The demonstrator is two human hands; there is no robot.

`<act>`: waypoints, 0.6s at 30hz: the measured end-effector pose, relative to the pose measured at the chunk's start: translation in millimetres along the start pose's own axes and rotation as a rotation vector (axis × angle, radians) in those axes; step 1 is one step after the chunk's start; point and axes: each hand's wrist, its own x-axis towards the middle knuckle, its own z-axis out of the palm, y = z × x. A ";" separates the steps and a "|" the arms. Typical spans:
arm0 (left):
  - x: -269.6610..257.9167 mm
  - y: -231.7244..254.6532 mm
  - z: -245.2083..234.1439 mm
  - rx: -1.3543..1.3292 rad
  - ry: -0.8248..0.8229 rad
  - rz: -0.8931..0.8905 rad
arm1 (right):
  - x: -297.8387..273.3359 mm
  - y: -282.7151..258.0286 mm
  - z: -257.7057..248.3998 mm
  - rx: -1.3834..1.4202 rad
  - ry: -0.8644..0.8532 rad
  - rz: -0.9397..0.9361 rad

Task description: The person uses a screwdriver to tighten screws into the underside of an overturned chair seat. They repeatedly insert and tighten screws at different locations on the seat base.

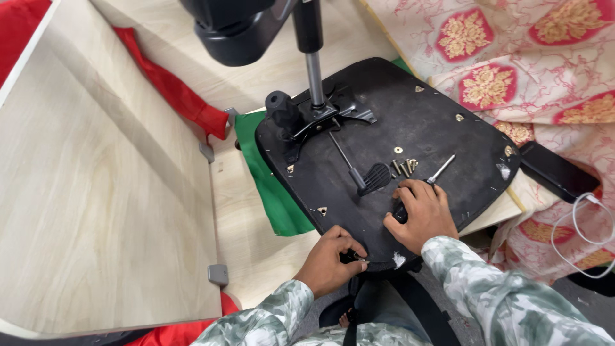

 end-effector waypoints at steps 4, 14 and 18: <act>-0.4 4.2 0.8 0.051 0.035 0.023 | -1.6 1.4 0.0 0.034 0.045 -0.028; 5.9 -6.6 9.1 -0.018 0.066 0.003 | -0.5 2.9 1.1 0.015 0.037 -0.029; 9.0 -10.0 10.5 -0.069 0.023 -0.048 | -1.0 3.1 2.4 0.025 0.039 -0.014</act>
